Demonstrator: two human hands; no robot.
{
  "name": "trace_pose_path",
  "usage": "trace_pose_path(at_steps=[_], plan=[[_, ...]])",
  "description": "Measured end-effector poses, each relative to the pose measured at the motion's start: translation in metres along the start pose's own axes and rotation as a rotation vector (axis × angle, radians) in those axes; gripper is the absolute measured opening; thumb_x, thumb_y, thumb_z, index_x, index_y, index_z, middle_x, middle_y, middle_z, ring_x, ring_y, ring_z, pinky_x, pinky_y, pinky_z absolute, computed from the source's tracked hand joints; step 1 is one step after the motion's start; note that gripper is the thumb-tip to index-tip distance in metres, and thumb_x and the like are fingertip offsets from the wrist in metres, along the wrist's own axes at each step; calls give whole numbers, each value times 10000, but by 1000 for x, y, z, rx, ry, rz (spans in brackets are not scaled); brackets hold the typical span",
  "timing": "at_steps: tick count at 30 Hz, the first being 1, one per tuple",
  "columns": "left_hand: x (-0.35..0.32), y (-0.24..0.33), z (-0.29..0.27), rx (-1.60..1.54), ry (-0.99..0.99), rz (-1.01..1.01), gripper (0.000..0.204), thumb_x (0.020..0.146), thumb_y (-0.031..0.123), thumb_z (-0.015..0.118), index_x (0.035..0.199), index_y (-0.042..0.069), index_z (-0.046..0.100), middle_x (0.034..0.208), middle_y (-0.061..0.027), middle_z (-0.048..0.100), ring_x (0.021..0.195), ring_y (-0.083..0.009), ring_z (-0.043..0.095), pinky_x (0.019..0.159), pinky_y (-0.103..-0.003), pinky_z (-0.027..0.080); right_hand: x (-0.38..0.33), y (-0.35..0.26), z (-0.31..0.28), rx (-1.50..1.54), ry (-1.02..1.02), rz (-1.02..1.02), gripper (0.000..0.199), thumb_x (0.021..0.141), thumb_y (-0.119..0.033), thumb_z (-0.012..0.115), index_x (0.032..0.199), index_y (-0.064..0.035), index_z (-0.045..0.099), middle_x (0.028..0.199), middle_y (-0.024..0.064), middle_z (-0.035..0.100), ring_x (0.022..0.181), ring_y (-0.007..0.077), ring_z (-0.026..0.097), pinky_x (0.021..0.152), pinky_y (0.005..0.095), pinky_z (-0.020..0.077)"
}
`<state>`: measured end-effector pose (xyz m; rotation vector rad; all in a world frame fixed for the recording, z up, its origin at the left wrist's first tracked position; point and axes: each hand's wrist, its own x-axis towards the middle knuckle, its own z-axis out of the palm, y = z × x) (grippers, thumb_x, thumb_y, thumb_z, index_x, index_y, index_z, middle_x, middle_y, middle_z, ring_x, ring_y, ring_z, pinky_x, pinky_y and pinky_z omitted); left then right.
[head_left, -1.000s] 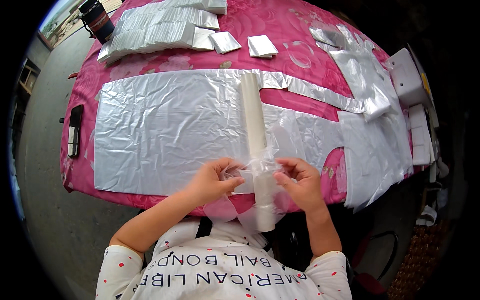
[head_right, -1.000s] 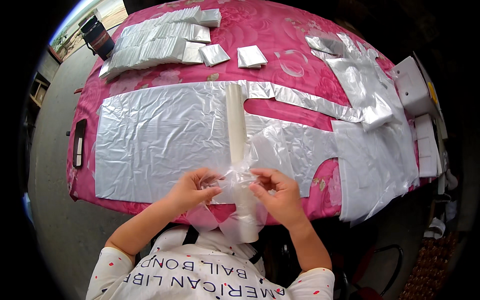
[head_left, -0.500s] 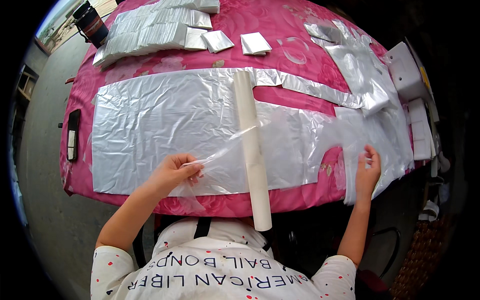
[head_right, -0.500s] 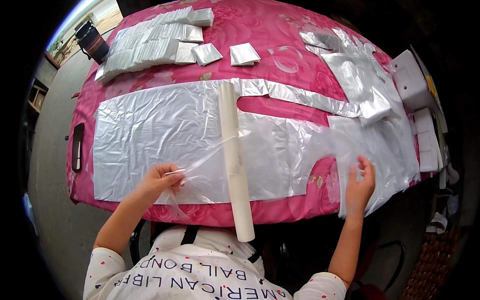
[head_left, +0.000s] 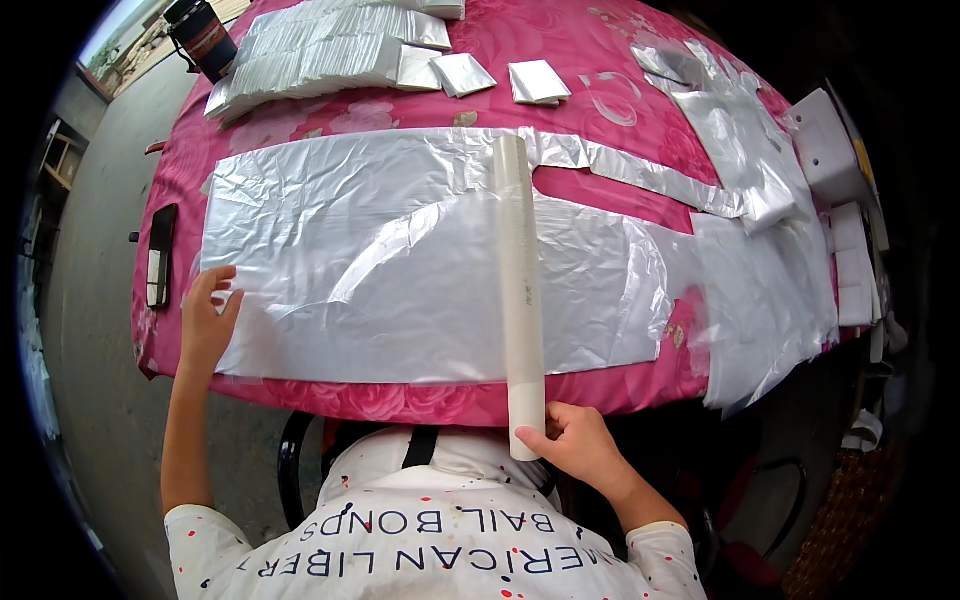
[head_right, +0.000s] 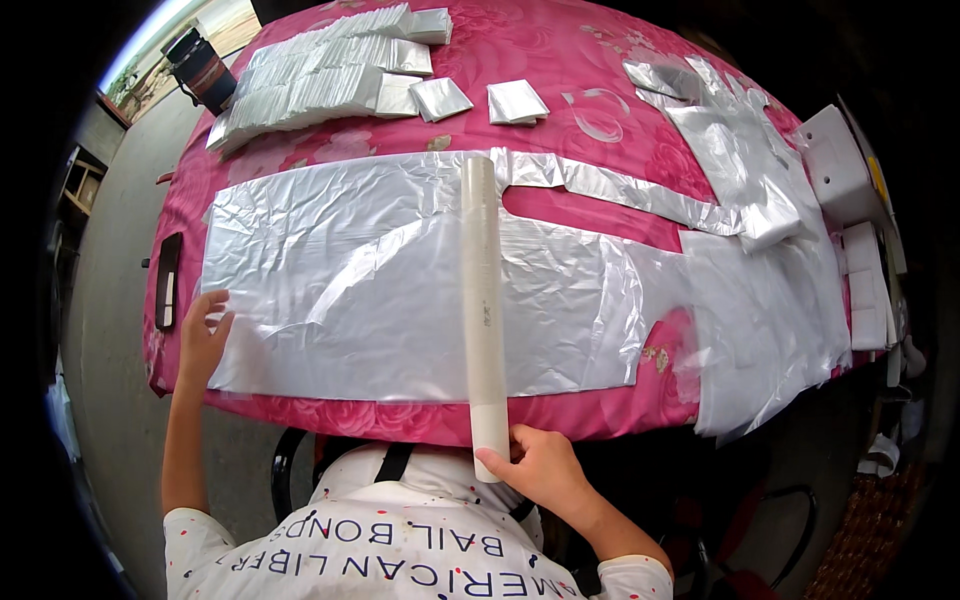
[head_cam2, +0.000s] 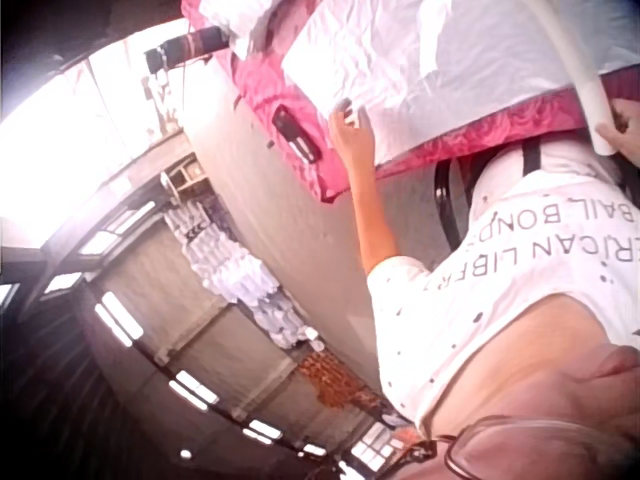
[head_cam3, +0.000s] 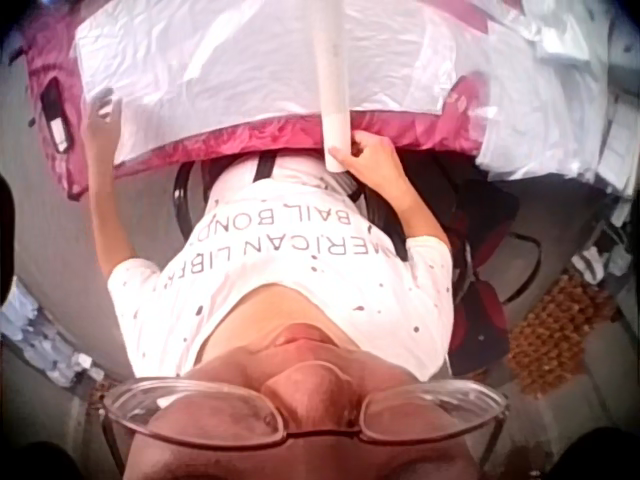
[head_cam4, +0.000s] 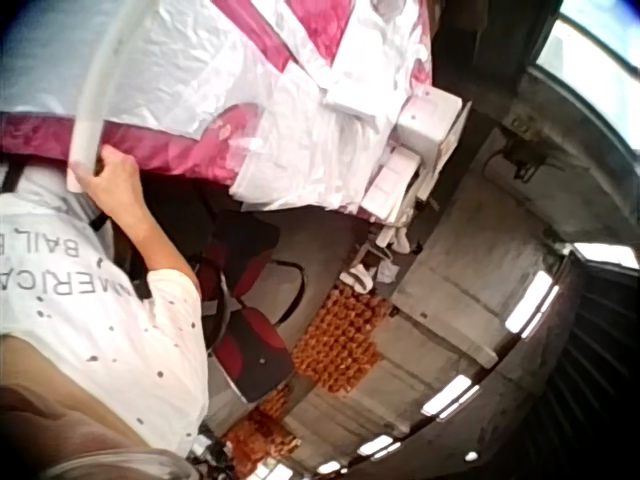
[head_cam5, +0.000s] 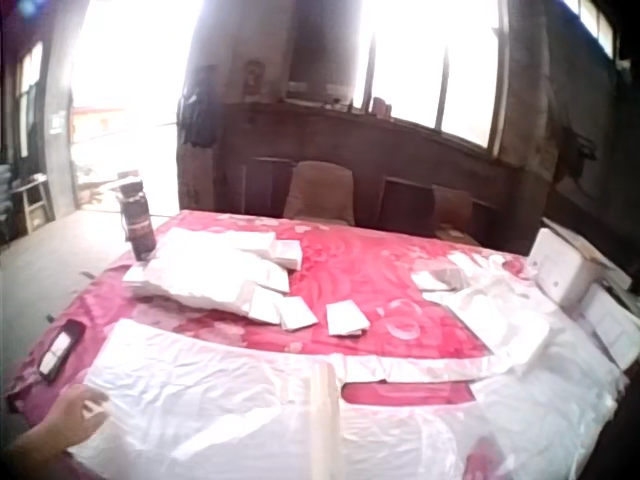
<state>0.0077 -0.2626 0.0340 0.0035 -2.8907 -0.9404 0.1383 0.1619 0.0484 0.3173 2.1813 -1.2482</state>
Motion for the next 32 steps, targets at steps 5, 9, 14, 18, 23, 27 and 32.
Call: trace_pose_path(at_steps=[5, 9, 14, 18, 23, 27, 32], plan=[[1, 103, 50, -41, 5, 448, 311, 781, -30, 559, 1090, 1, 554, 1112, -148, 578, 1044, -321, 540, 895, -360, 422, -1, -8, 6, -50, 20, 15, 438, 750, -387, 676, 895, 25, 638, 722, 131, 659, 646, 218, 648, 618, 300, 497], [-2, 158, 127, -215, -175, 622, 480, 785, 1, 567, 1251, 6, 453, 1303, -149, 455, 1200, -331, 429, 992, -397, 364, -1, -5, 6, -88, 12, 4, 445, 746, -401, 672, 883, 21, 641, 702, 132, 650, 625, 233, 637, 609, 312, 492], [2, 172, 177, -98, -232, 623, 564, 850, 139, 464, 1342, -77, 292, 1413, -240, 280, 1330, -371, 241, 1095, -442, 191, -3, -6, 3, -97, -17, 19, 467, 751, -433, 659, 851, 23, 647, 697, 144, 645, 628, 253, 637, 609, 322, 493], [0, 171, 185, 88, -230, 647, 566, 865, 196, 400, 1328, -112, 295, 1410, -264, 272, 1339, -371, 225, 1105, -450, 158, 9, -8, -10, -278, -122, -30, 532, 761, -497, 643, 818, 32, 651, 705, 158, 649, 641, 269, 645, 608, 335, 500], [0, 171, 188, 210, -206, 676, 582, 876, 234, 340, 1324, -133, 286, 1414, -274, 262, 1346, -372, 215, 1109, -449, 144, 74, -60, -46, -402, -37, -156, 606, 814, -561, 548, 745, 33, 651, 675, 160, 639, 636, 289, 632, 617, 330, 493], [0, 175, 188, 210, -201, 673, 569, 882, 226, 323, 1319, -137, 297, 1405, -275, 282, 1344, -372, 224, 1108, -446, 141, 158, -74, -76, 122, -30, -92, 546, 882, -496, 500, 789, 23, 642, 711, 92, 639, 634, 169, 606, 630, 290, 489], [0, 173, 190, 230, -206, 642, 565, 890, 231, 330, 1322, -132, 300, 1405, -272, 285, 1344, -369, 227, 1108, -448, 140, 215, -92, -76, 968, -20, -243, 450, 905, -364, 532, 1133, 24, 536, 1077, 97, 604, 939, 168, 589, 849, 294, 473]])
